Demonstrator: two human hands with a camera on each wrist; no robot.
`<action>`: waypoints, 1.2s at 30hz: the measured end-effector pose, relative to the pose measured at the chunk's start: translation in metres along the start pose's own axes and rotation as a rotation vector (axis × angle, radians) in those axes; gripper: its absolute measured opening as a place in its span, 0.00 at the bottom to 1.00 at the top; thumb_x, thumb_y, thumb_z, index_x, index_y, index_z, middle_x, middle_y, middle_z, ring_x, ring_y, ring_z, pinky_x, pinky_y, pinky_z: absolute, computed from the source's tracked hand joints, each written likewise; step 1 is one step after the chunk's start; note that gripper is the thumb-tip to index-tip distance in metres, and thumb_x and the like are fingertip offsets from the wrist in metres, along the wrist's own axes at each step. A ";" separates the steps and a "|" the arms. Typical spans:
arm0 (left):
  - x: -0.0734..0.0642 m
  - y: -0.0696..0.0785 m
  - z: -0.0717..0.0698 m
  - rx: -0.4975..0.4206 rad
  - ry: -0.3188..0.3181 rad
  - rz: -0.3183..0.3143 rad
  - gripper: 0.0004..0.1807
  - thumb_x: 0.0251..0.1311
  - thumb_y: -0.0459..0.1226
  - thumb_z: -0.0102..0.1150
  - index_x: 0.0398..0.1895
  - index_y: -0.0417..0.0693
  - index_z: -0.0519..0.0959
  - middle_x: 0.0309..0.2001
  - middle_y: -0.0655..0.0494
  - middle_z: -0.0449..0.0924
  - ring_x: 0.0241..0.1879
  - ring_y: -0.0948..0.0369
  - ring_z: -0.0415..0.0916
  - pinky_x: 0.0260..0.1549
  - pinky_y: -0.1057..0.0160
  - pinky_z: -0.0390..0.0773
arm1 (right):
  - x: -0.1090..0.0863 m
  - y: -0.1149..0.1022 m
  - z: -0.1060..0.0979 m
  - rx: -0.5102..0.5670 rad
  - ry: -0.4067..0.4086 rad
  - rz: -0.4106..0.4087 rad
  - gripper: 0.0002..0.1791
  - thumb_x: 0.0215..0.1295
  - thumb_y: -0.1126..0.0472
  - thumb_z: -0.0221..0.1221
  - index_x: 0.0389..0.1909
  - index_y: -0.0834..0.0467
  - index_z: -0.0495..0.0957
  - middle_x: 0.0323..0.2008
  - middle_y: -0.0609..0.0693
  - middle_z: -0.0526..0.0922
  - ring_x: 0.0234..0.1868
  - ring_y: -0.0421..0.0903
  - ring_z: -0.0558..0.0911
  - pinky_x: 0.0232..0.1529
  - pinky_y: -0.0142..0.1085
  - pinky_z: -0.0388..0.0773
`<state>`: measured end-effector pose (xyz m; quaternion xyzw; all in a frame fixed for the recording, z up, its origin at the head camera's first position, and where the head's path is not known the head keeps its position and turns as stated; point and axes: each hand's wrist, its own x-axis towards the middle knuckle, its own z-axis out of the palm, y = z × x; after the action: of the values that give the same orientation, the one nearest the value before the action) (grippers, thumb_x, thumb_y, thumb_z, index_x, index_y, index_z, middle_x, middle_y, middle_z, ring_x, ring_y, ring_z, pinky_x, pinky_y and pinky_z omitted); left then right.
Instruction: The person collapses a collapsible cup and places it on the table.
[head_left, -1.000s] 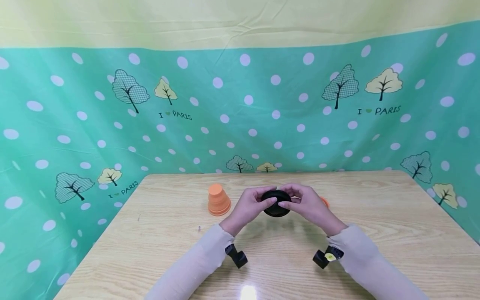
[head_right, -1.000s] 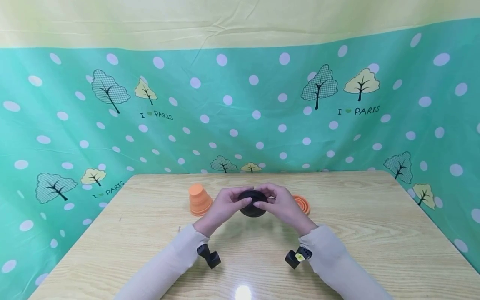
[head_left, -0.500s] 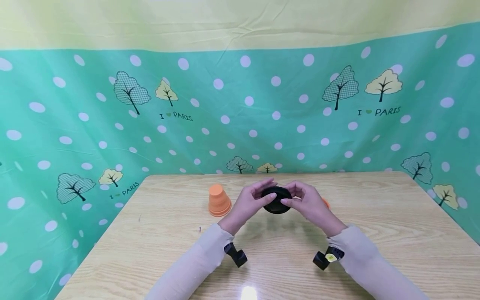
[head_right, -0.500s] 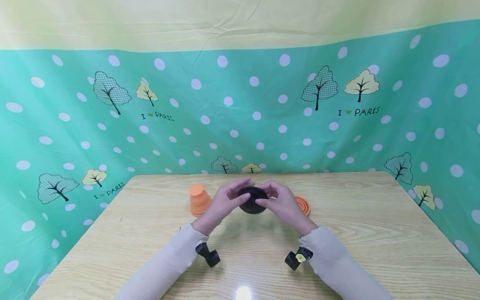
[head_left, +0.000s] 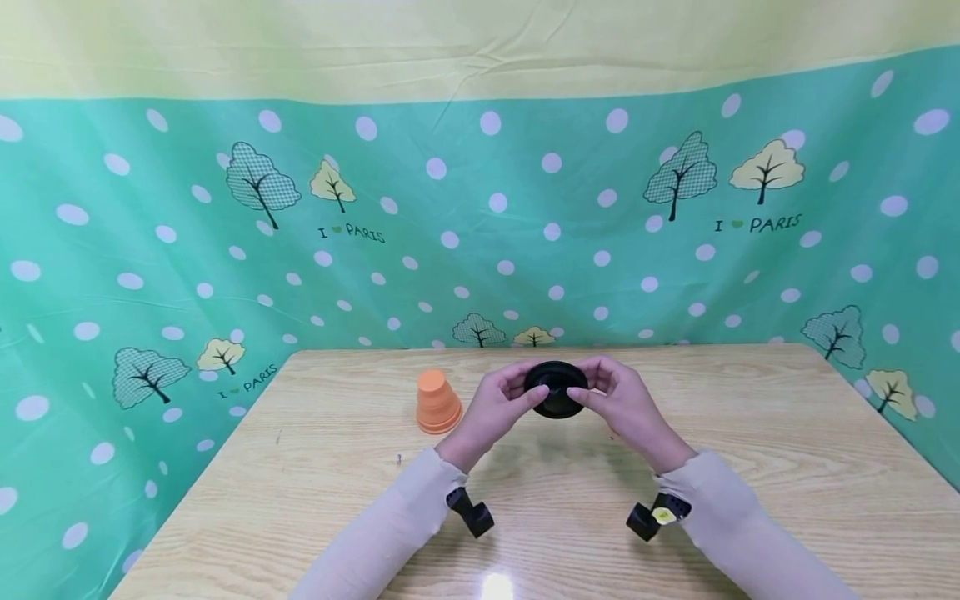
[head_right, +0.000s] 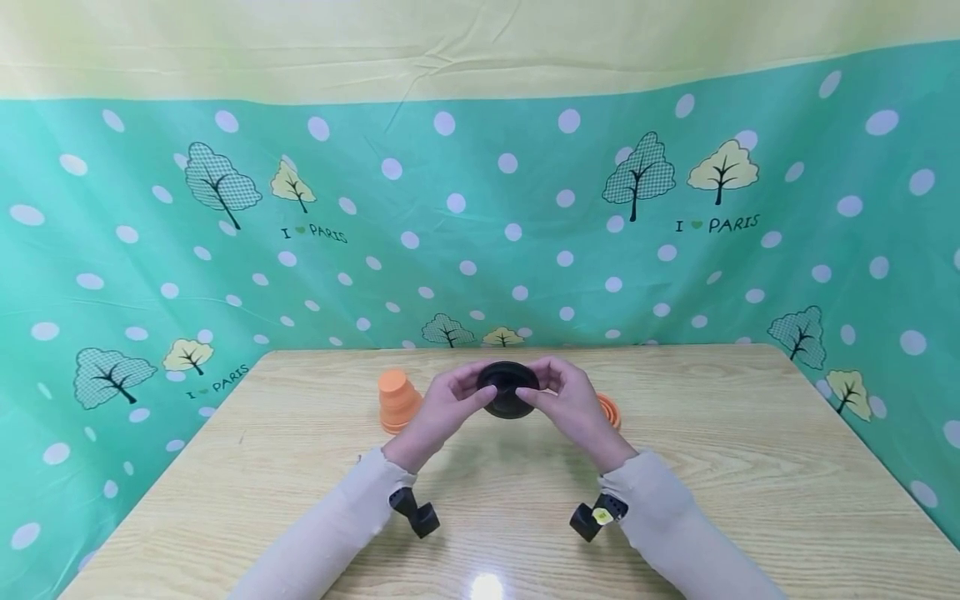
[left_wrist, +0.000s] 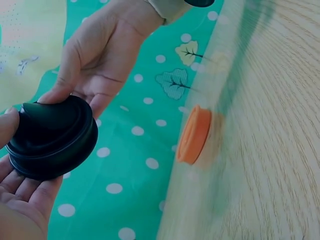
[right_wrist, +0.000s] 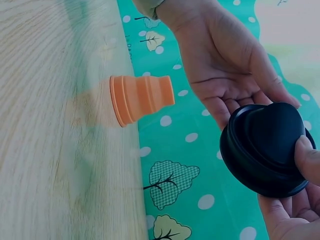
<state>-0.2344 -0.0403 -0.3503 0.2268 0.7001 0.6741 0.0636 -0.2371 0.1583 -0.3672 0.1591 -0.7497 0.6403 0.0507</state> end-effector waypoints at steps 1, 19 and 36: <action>0.000 0.000 0.000 0.000 0.008 0.002 0.20 0.62 0.29 0.56 0.57 0.31 0.72 0.52 0.35 0.77 0.50 0.52 0.78 0.49 0.62 0.77 | 0.000 0.000 0.000 0.000 -0.001 0.002 0.16 0.58 0.72 0.62 0.46 0.72 0.72 0.35 0.53 0.78 0.36 0.39 0.79 0.37 0.28 0.78; 0.008 -0.023 -0.001 -0.007 0.077 0.062 0.16 0.59 0.31 0.61 0.50 0.34 0.78 0.45 0.38 0.82 0.42 0.58 0.82 0.43 0.64 0.80 | 0.001 0.002 0.003 -0.038 0.001 -0.018 0.14 0.58 0.72 0.61 0.44 0.70 0.73 0.35 0.55 0.78 0.36 0.39 0.78 0.36 0.27 0.77; 0.009 -0.028 -0.003 -0.011 0.040 0.071 0.18 0.59 0.28 0.60 0.53 0.34 0.77 0.47 0.37 0.80 0.43 0.59 0.81 0.43 0.65 0.80 | -0.001 0.000 0.000 -0.036 -0.005 -0.032 0.15 0.57 0.72 0.63 0.45 0.71 0.73 0.35 0.57 0.78 0.37 0.41 0.78 0.37 0.28 0.77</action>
<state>-0.2500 -0.0389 -0.3755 0.2376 0.6892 0.6840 0.0270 -0.2365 0.1581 -0.3676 0.1717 -0.7585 0.6256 0.0621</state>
